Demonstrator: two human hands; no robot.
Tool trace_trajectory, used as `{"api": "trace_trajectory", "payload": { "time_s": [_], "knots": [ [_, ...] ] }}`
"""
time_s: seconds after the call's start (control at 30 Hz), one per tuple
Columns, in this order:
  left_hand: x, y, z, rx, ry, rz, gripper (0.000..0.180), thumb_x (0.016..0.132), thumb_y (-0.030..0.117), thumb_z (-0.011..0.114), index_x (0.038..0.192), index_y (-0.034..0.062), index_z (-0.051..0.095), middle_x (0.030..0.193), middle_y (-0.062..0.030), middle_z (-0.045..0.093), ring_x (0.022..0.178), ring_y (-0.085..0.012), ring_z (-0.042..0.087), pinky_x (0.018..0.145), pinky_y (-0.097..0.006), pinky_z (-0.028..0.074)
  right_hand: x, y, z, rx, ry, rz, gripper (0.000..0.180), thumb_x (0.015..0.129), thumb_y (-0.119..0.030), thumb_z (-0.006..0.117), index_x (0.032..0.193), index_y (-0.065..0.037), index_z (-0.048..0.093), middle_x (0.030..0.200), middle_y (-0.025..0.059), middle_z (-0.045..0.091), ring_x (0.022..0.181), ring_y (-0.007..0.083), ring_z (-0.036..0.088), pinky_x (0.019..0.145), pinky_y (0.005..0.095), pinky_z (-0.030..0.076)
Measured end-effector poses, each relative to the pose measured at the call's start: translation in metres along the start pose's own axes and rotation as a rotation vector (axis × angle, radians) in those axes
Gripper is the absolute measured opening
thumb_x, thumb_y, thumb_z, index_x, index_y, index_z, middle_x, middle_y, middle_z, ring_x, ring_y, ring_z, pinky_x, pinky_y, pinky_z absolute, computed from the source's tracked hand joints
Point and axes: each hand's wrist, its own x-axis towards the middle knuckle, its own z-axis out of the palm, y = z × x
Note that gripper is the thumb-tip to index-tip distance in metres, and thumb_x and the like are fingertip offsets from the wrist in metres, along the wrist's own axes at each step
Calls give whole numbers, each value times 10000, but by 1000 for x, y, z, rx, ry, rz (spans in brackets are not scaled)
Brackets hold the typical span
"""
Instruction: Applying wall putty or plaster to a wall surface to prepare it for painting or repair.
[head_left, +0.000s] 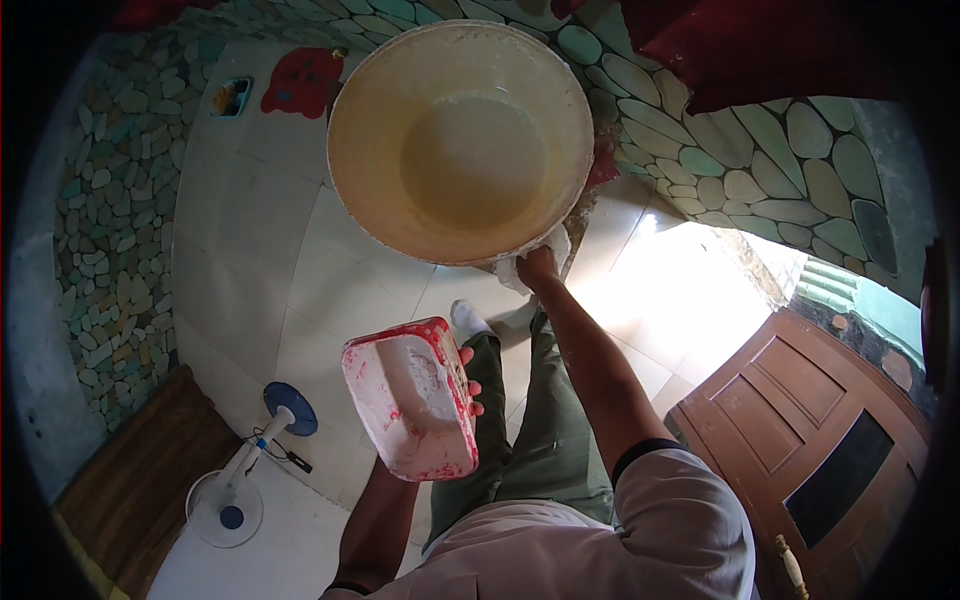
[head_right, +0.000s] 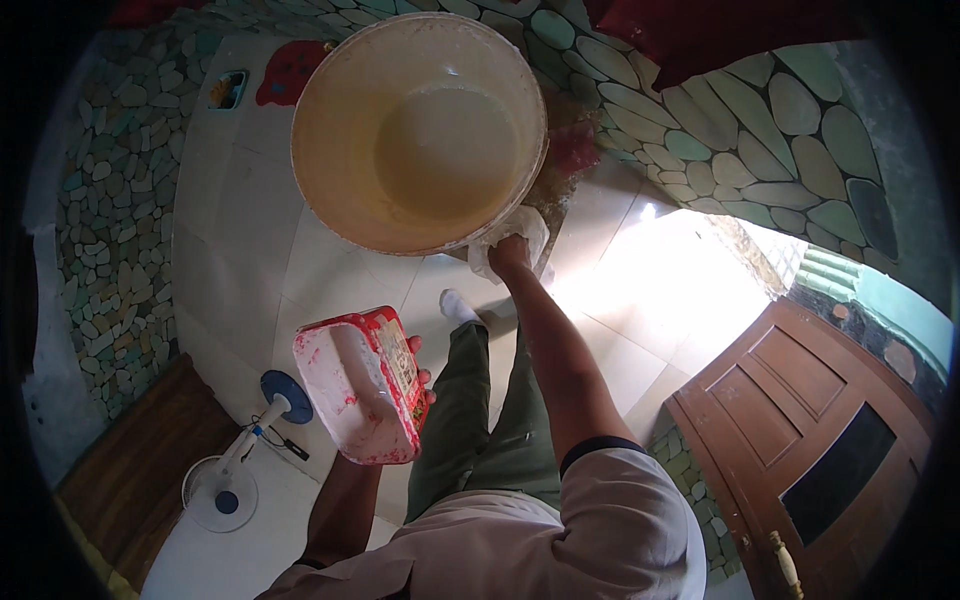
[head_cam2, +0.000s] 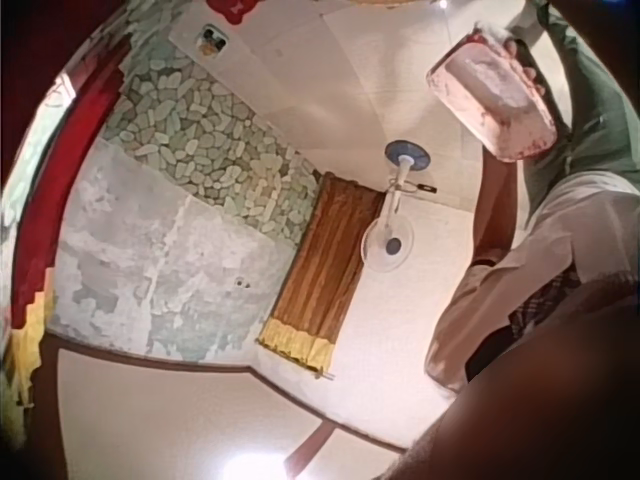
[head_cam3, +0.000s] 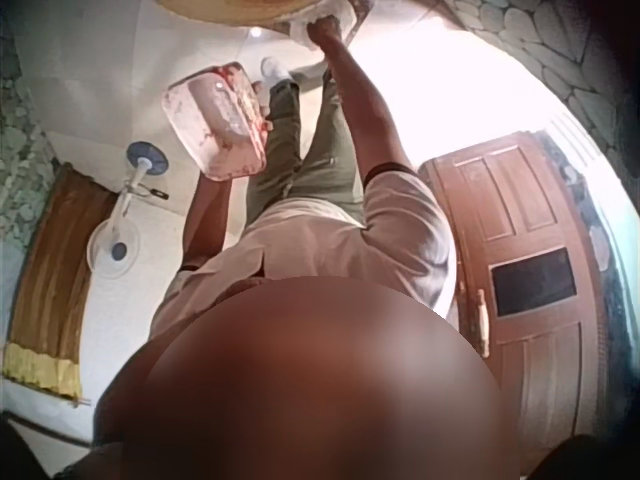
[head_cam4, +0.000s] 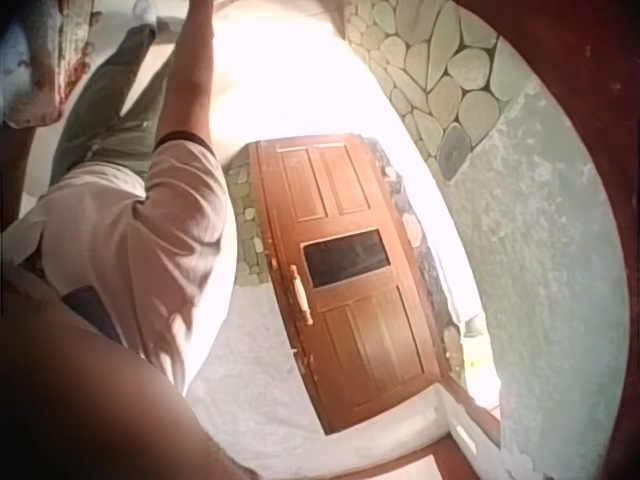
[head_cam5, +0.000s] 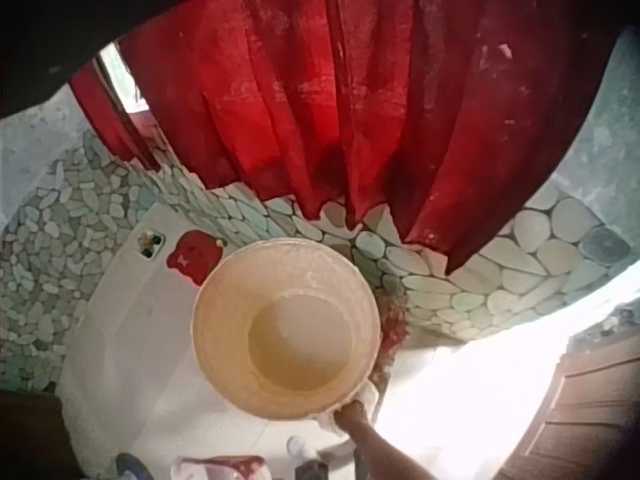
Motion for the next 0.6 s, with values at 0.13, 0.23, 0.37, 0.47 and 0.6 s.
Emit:
{"api": "trace_trajectory", "payload": {
  "time_s": [0.13, 0.23, 0.37, 0.47, 0.6],
  "knots": [
    [4, -9, 6, -18, 24, 48, 759, 893, 471, 540, 1459, 82, 217, 1494, -202, 213, 1194, -463, 463, 971, -621, 396, 9, 7, 1, -28, 118, 10, 340, 781, -265, 613, 939, 33, 658, 1053, 266, 618, 1029, 410, 579, 908, 440, 465],
    [3, -10, 9, -31, 21, 33, 766, 890, 475, 542, 1457, 77, 216, 1491, -205, 218, 1197, -464, 459, 969, -621, 400, 12, 10, 2, -84, 125, 55, 410, 780, -309, 626, 1033, 14, 642, 1114, 256, 600, 1063, 395, 565, 925, 445, 452],
    [-3, -8, 12, -60, 113, 41, 775, 885, 487, 544, 1455, 75, 219, 1490, -207, 215, 1196, -469, 456, 958, -624, 410, 2, 5, 5, -168, 115, 28, 498, 779, -365, 627, 1135, -17, 611, 1176, 239, 577, 1102, 382, 541, 952, 442, 432],
    [-1, -11, 14, -76, 132, 34, 767, 888, 488, 539, 1454, 78, 225, 1487, -210, 221, 1189, -465, 465, 952, -615, 421, 3, 12, 4, -304, 18, 9, 569, 777, -422, 617, 1197, -40, 580, 1215, 215, 561, 1147, 369, 516, 970, 430, 422],
    [-1, -9, 6, 19, 92, 46, 744, 897, 484, 523, 1452, 80, 234, 1484, -215, 227, 1179, -451, 481, 948, -596, 435, -4, 13, 14, -325, 21, -10, 584, 775, -465, 604, 1173, -37, 598, 1206, 202, 572, 1134, 346, 534, 987, 421, 408]
  ]
}}
